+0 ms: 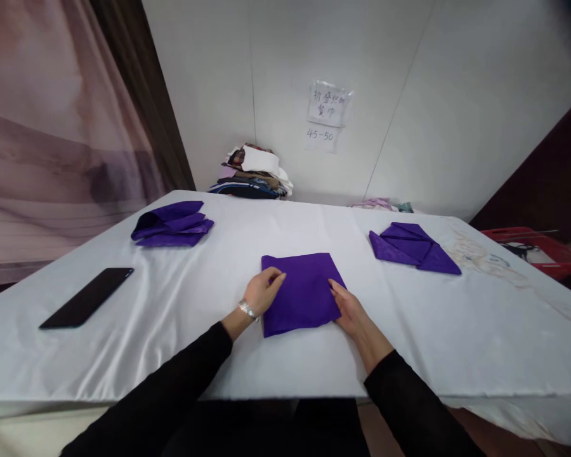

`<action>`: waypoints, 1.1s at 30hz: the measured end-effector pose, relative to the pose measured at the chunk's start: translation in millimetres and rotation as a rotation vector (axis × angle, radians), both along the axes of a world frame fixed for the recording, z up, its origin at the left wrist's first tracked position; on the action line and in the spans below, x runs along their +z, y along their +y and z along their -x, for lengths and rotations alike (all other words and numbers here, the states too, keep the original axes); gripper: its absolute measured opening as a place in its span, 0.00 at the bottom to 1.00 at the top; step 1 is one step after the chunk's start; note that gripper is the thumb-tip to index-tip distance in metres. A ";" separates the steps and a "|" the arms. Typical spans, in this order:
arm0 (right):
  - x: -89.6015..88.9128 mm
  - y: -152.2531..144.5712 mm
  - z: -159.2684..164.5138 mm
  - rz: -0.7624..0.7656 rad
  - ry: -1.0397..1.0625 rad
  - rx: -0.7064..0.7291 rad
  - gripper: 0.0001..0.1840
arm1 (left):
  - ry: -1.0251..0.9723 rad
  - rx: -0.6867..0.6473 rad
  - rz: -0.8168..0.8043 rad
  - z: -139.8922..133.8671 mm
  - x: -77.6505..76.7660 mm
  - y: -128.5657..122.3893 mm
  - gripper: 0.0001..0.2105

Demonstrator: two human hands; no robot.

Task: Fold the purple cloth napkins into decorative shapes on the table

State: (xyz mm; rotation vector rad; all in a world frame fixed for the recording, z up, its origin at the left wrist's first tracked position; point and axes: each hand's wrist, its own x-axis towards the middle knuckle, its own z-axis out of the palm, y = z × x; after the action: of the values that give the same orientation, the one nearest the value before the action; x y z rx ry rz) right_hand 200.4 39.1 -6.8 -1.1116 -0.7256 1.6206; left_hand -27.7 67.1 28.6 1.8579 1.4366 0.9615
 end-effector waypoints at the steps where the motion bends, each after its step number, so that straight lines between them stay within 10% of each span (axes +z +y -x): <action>1: -1.5 1.8 -0.2 0.008 -0.025 -0.015 0.29 | 0.061 0.045 -0.062 10.9 -3.9 -3.6 0.12; 8: -10.0 30.3 -9.0 0.042 -0.242 0.131 0.47 | 0.243 -0.058 -0.306 25.3 -35.9 -28.6 0.14; 16: 8.9 42.3 -12.8 -0.217 -0.351 0.024 0.44 | 0.411 -0.177 -0.321 8.3 -33.1 -20.3 0.20; 33: 4.8 79.6 -30.1 0.007 -0.304 0.027 0.49 | 0.492 -0.235 -0.286 1.2 -49.2 -12.1 0.23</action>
State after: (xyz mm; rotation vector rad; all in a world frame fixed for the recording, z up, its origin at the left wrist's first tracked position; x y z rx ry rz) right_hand 230.5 118.7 -2.1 -1.3754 -0.9343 1.4925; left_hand -28.9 55.0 -20.7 2.5428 1.3491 0.6438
